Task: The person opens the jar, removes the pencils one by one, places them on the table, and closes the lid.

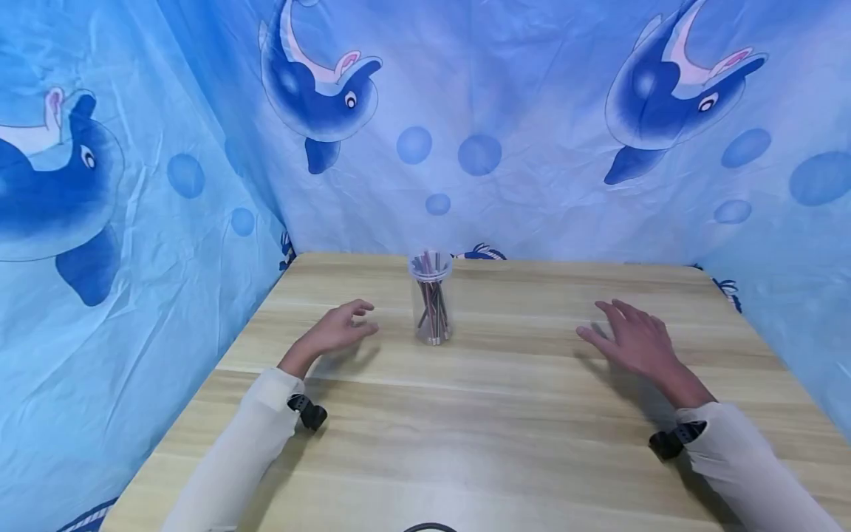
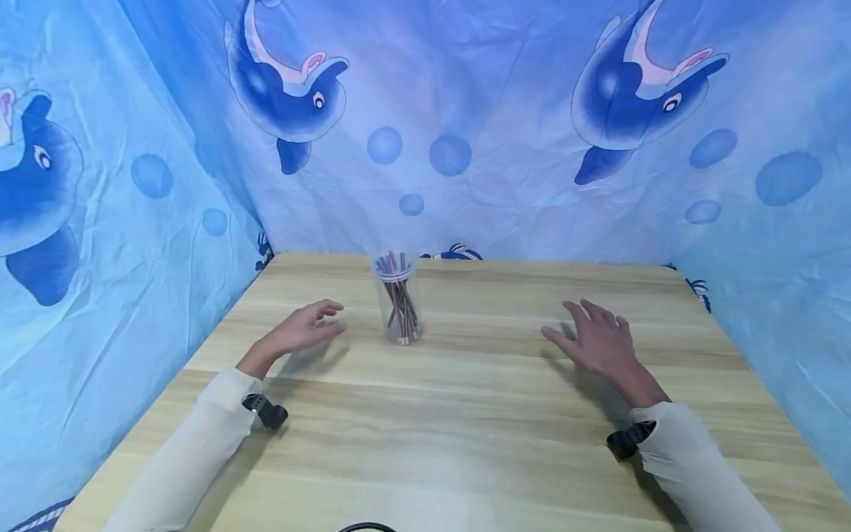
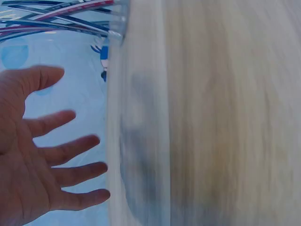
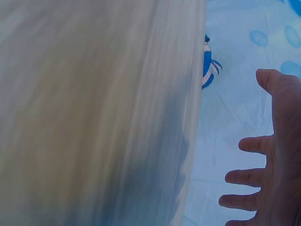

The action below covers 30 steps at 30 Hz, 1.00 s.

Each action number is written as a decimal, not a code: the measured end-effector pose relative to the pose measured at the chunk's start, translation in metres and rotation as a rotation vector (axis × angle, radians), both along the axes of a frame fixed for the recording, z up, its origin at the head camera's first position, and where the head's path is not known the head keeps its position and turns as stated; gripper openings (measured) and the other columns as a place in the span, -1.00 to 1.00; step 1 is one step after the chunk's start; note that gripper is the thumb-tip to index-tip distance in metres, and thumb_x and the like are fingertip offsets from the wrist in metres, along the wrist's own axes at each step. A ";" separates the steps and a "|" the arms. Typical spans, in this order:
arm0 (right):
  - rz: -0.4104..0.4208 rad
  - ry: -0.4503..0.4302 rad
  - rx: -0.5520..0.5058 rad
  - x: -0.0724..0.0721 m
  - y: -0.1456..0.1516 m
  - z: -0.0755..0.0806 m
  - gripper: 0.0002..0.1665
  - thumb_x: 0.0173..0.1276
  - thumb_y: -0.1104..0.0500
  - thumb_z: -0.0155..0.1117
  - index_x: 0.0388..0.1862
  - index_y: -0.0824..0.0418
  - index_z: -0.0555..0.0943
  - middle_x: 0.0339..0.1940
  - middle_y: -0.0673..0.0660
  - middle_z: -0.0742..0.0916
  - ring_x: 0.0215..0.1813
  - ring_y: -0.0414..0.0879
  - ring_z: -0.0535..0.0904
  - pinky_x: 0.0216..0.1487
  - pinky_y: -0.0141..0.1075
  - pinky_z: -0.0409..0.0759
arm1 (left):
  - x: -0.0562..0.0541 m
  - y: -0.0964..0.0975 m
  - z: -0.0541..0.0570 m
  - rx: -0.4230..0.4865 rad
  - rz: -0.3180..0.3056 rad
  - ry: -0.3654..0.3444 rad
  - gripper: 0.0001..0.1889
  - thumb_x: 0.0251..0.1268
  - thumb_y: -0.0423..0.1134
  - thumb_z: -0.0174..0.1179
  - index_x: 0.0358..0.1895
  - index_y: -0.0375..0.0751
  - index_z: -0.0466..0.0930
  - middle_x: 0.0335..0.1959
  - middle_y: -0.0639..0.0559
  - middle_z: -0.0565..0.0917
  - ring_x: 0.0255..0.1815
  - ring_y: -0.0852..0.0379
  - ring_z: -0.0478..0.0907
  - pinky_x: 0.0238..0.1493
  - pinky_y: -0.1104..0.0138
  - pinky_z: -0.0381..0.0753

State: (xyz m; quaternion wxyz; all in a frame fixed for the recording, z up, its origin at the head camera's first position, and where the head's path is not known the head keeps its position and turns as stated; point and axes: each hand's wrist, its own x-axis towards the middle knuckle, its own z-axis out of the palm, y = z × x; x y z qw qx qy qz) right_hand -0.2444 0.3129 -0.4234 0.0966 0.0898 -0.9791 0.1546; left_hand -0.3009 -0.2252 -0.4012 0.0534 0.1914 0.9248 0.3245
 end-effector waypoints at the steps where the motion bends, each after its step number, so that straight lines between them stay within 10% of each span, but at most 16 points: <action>1: 0.006 0.010 0.000 -0.001 -0.003 0.001 -0.04 0.43 -0.38 0.03 0.48 0.34 0.28 0.42 0.52 0.34 0.37 0.50 0.23 0.15 0.47 0.14 | -0.001 0.001 0.001 0.020 -0.027 -0.025 -0.44 0.48 -0.13 0.15 0.38 -0.40 0.33 0.34 -0.43 0.40 0.32 -0.41 0.36 0.29 -0.20 0.37; 18: 0.084 0.147 -0.099 -0.013 -0.055 0.000 -0.16 0.44 -0.31 0.11 0.35 0.35 0.43 0.20 0.39 0.60 0.20 0.34 0.50 0.12 0.34 0.34 | -0.001 0.043 -0.001 0.361 -0.128 -0.283 -0.23 0.35 -0.19 0.30 0.50 -0.29 0.11 0.37 -0.45 0.35 0.38 -0.38 0.30 0.29 -0.10 0.43; 30: 0.129 0.207 -0.278 -0.027 -0.124 0.020 -0.23 0.39 -0.30 0.20 0.30 0.25 0.48 0.18 0.23 0.62 0.21 0.19 0.51 0.24 0.22 0.30 | -0.014 0.071 -0.009 0.459 -0.085 -0.244 -0.01 0.08 -0.23 0.50 0.53 -0.12 0.05 0.48 -0.35 0.19 0.47 -0.32 0.19 0.40 -0.17 0.25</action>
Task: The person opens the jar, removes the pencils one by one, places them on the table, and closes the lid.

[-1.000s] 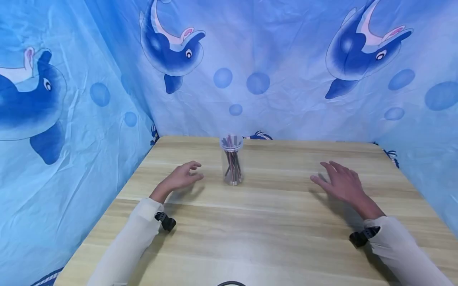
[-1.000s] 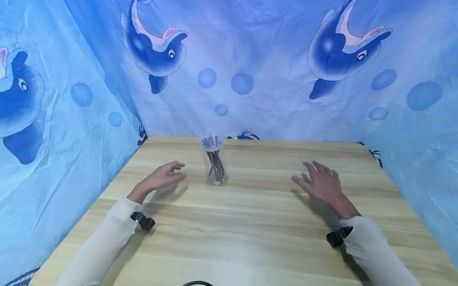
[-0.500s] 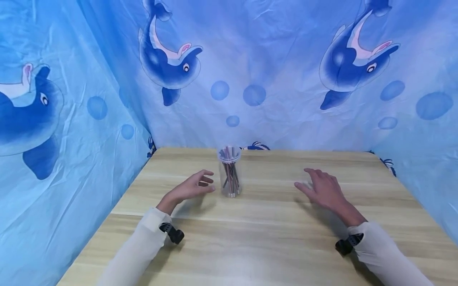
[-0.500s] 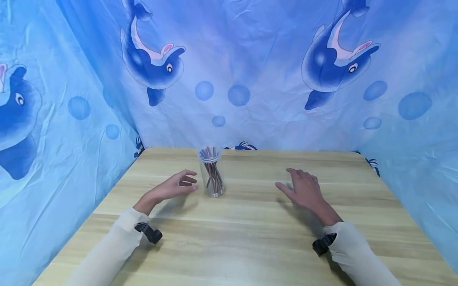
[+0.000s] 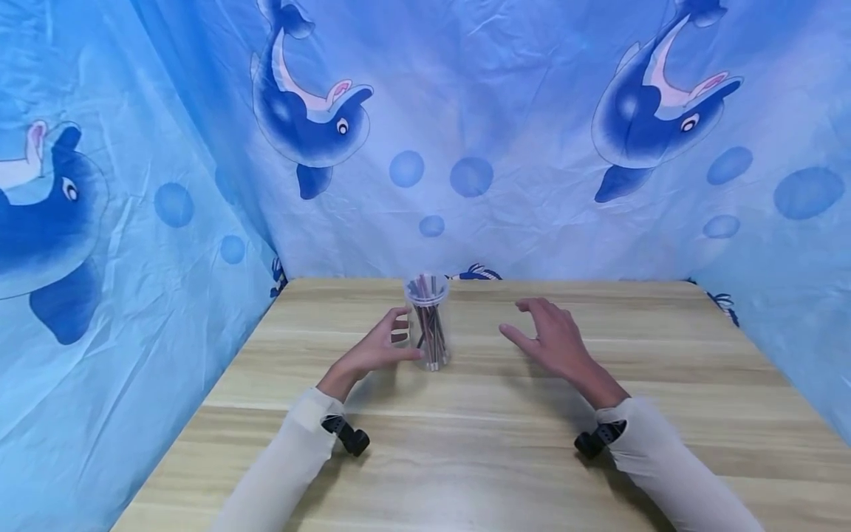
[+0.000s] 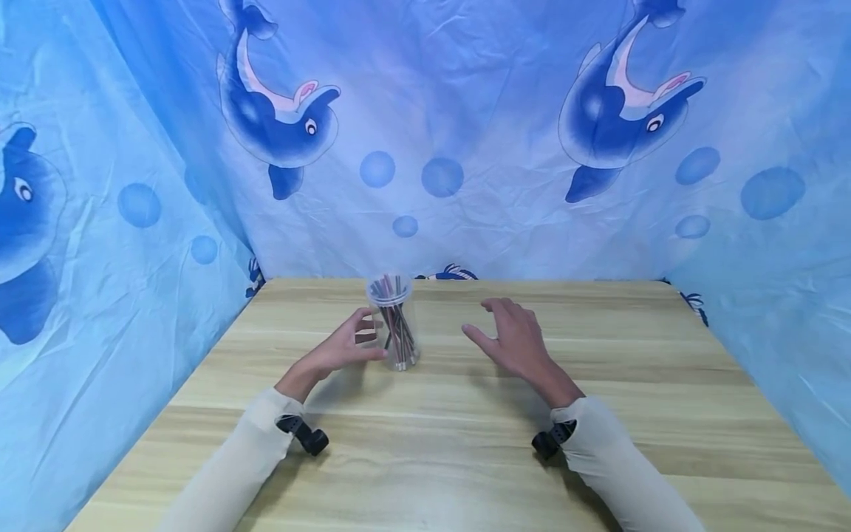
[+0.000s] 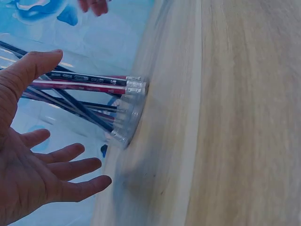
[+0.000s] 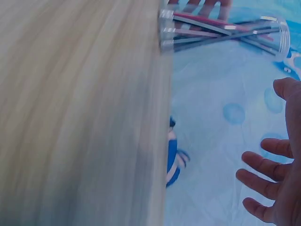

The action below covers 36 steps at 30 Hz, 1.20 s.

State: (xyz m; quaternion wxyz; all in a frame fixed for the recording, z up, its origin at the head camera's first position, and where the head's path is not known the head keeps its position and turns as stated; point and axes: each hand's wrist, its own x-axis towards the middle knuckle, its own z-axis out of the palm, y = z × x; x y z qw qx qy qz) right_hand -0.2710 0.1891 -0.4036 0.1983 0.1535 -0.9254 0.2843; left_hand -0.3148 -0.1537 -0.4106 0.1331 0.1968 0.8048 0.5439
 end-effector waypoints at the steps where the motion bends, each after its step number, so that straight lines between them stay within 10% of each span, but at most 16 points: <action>1: 0.006 0.015 -0.013 -0.001 -0.005 0.001 -0.25 0.39 -0.29 0.21 0.28 0.24 0.48 0.17 0.22 0.63 0.19 0.18 0.52 0.23 0.21 0.31 | -0.001 0.001 -0.001 0.009 0.004 0.001 0.00 0.07 -0.23 0.51 0.53 -0.12 0.05 0.48 -0.35 0.19 0.46 -0.33 0.19 0.39 -0.17 0.25; 19: 0.198 0.103 -0.358 -0.022 -0.102 0.030 -0.19 0.23 -0.11 0.47 0.37 0.20 0.44 0.19 0.17 0.61 0.20 0.05 0.54 0.22 0.02 0.50 | -0.019 0.009 -0.010 0.106 -0.053 0.129 0.01 0.05 -0.29 0.53 0.53 0.26 0.12 0.44 -0.12 0.37 0.44 -0.25 0.29 0.41 -0.18 0.22; 25: 0.110 0.095 -0.427 -0.025 -0.129 0.026 0.06 0.10 -0.19 0.55 0.44 0.23 0.28 0.27 0.19 0.46 0.22 0.04 0.44 0.18 0.00 0.51 | -0.021 0.024 -0.018 0.076 -0.118 0.172 -0.03 0.03 -0.26 0.55 0.52 0.18 0.18 0.39 -0.01 0.43 0.36 -0.13 0.41 0.36 -0.02 0.38; 36: 0.095 0.103 -0.584 -0.039 -0.146 0.021 0.00 0.09 -0.09 0.59 0.40 0.23 0.31 0.16 0.19 0.55 0.13 0.06 0.51 0.16 0.06 0.54 | -0.031 0.021 -0.017 0.051 -0.051 0.128 -0.09 -0.06 -0.24 0.60 0.43 0.17 0.31 0.18 0.00 0.59 0.14 -0.02 0.57 0.18 0.02 0.55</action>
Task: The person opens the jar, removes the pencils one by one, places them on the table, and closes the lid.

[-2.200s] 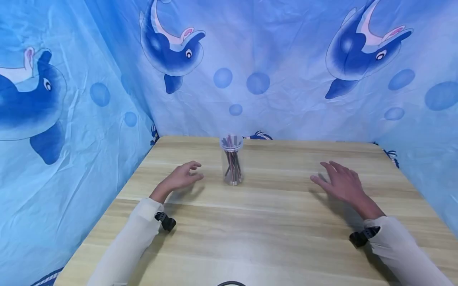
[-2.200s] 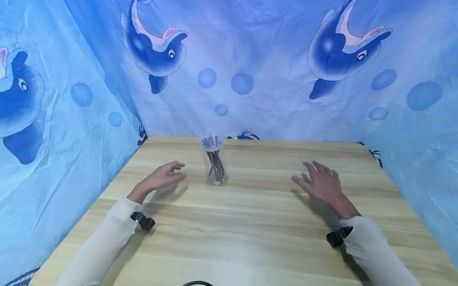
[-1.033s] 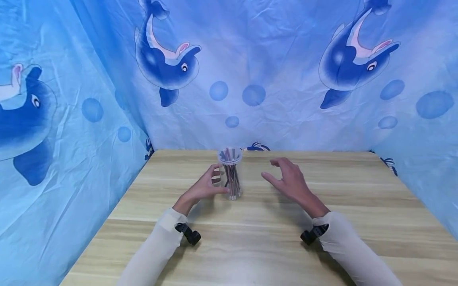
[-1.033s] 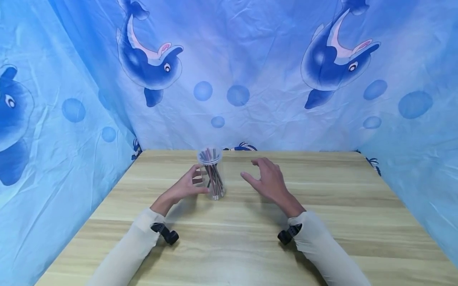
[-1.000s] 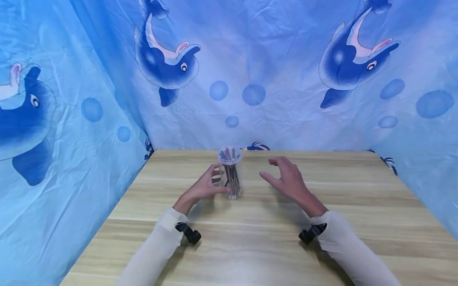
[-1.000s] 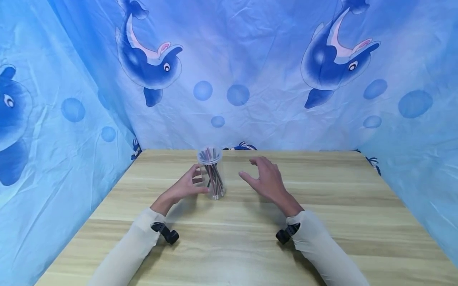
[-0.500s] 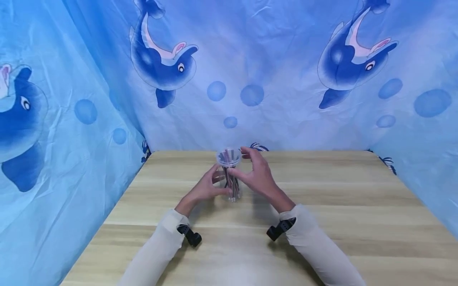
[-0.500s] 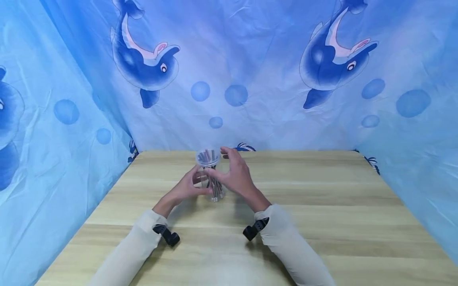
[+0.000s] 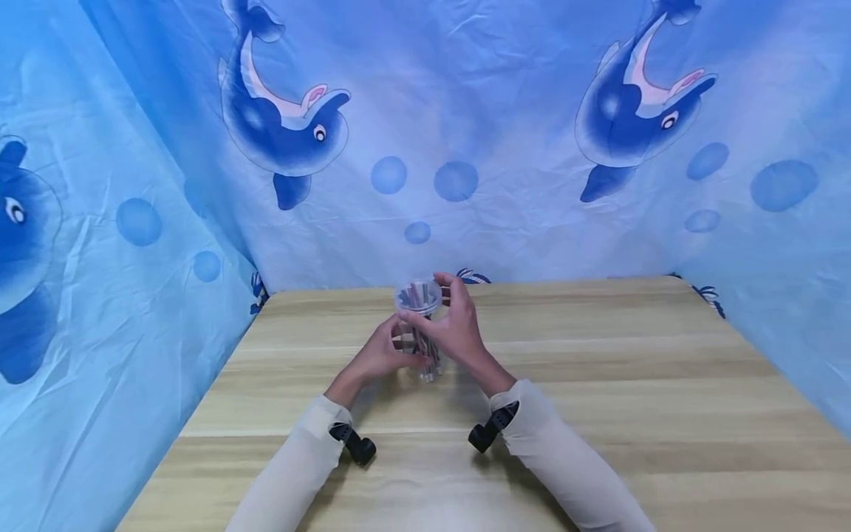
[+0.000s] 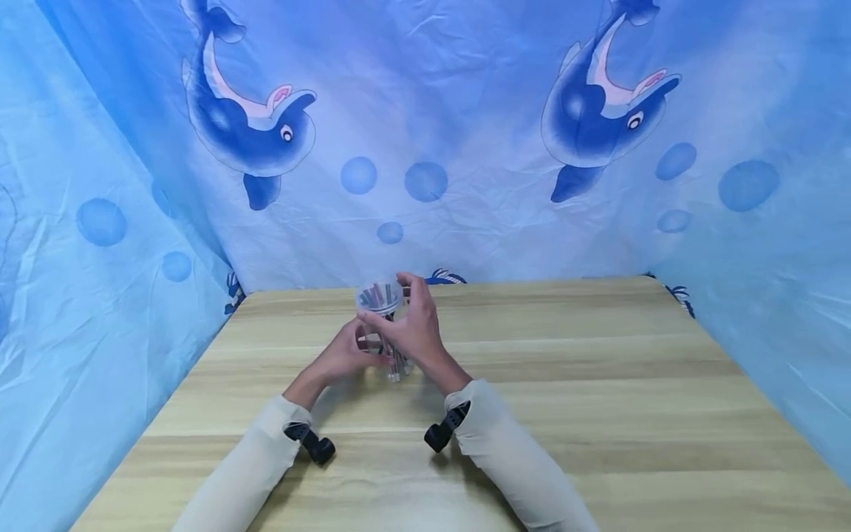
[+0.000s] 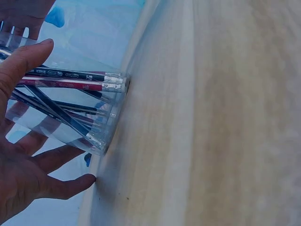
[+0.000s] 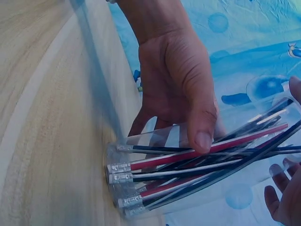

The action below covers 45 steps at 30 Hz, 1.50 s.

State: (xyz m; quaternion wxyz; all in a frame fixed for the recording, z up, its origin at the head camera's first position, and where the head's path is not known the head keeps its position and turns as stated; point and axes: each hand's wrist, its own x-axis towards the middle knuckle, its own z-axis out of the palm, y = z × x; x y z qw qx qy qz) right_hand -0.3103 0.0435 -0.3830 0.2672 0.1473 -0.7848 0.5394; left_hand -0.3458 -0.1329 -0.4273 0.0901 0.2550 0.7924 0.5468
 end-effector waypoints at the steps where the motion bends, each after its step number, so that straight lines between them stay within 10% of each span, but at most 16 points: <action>1: 0.003 -0.004 -0.004 0.000 -0.001 -0.001 0.01 0.08 -0.10 0.59 0.39 0.23 0.31 0.15 0.18 0.56 0.13 0.06 0.51 0.15 0.05 0.55 | 0.000 -0.002 0.000 -0.005 0.003 -0.005 -0.08 -0.06 -0.24 0.60 0.42 0.17 0.31 0.18 0.00 0.58 0.14 -0.03 0.57 0.18 0.02 0.55; 28: 0.224 0.013 0.018 -0.009 0.012 -0.001 -0.23 0.38 0.05 0.27 0.48 0.15 0.21 0.37 0.13 0.53 0.25 0.00 0.48 0.21 -0.05 0.45 | -0.010 -0.001 0.000 -0.022 -0.015 0.009 -0.03 -0.09 -0.28 0.61 0.45 0.24 0.29 0.17 -0.03 0.57 0.11 -0.07 0.59 0.16 0.04 0.57; 45: 0.076 0.157 -0.016 -0.012 0.009 -0.010 -0.21 0.14 -0.10 0.43 0.21 0.26 0.37 0.10 0.18 0.53 0.11 0.00 0.47 0.15 -0.05 0.47 | -0.008 -0.002 0.000 -0.021 -0.016 -0.008 -0.01 -0.10 -0.25 0.62 0.47 0.20 0.28 0.17 -0.04 0.58 0.12 -0.05 0.59 0.19 0.04 0.55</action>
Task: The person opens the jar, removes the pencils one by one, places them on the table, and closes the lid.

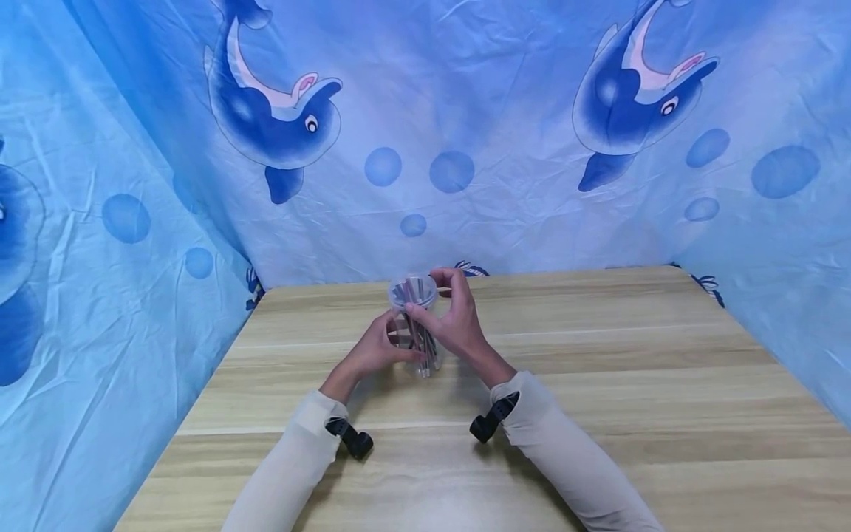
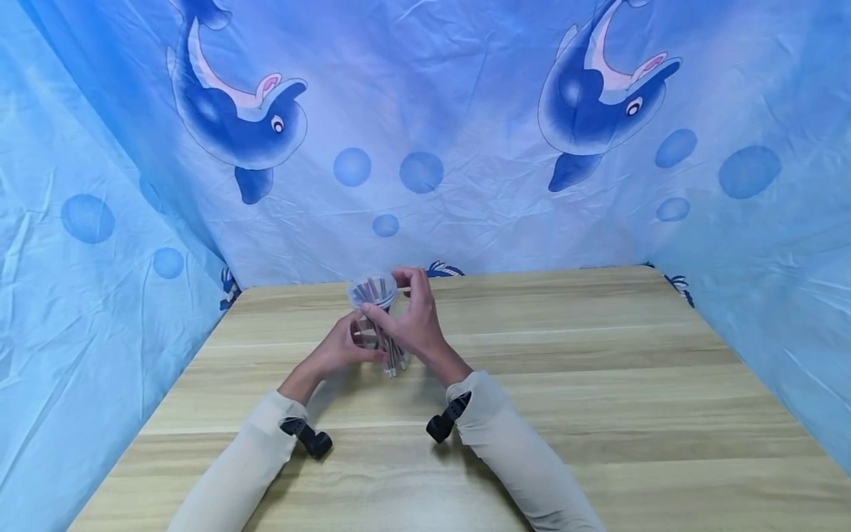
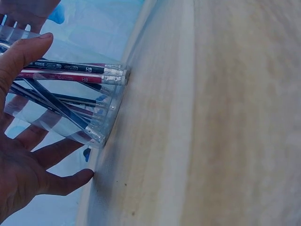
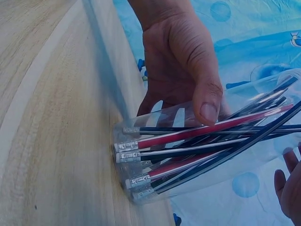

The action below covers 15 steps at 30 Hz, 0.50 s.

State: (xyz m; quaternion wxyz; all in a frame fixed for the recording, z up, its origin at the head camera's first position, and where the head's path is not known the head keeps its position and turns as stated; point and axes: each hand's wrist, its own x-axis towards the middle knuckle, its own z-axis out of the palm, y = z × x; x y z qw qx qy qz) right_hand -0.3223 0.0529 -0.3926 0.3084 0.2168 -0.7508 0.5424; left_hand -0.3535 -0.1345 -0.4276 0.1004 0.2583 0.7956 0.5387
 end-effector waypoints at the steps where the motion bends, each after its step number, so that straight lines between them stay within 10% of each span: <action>1: 0.002 0.001 -0.001 0.000 0.000 0.000 -0.22 0.14 -0.10 0.43 0.21 0.26 0.37 0.10 0.17 0.53 0.11 -0.01 0.47 0.15 -0.05 0.47 | 0.000 0.000 0.000 -0.002 0.001 0.001 -0.01 -0.11 -0.25 0.62 0.47 0.20 0.28 0.17 -0.04 0.58 0.12 -0.05 0.59 0.20 0.04 0.55; 15: 0.133 -0.036 -0.034 -0.002 0.007 0.003 -0.39 0.33 0.11 0.27 0.34 0.27 0.47 0.20 0.19 0.58 0.15 0.05 0.51 0.15 0.08 0.51 | 0.000 0.001 0.000 0.018 -0.006 -0.023 0.05 -0.09 -0.33 0.59 0.53 0.14 0.19 0.22 -0.13 0.53 0.16 -0.13 0.56 0.22 0.01 0.53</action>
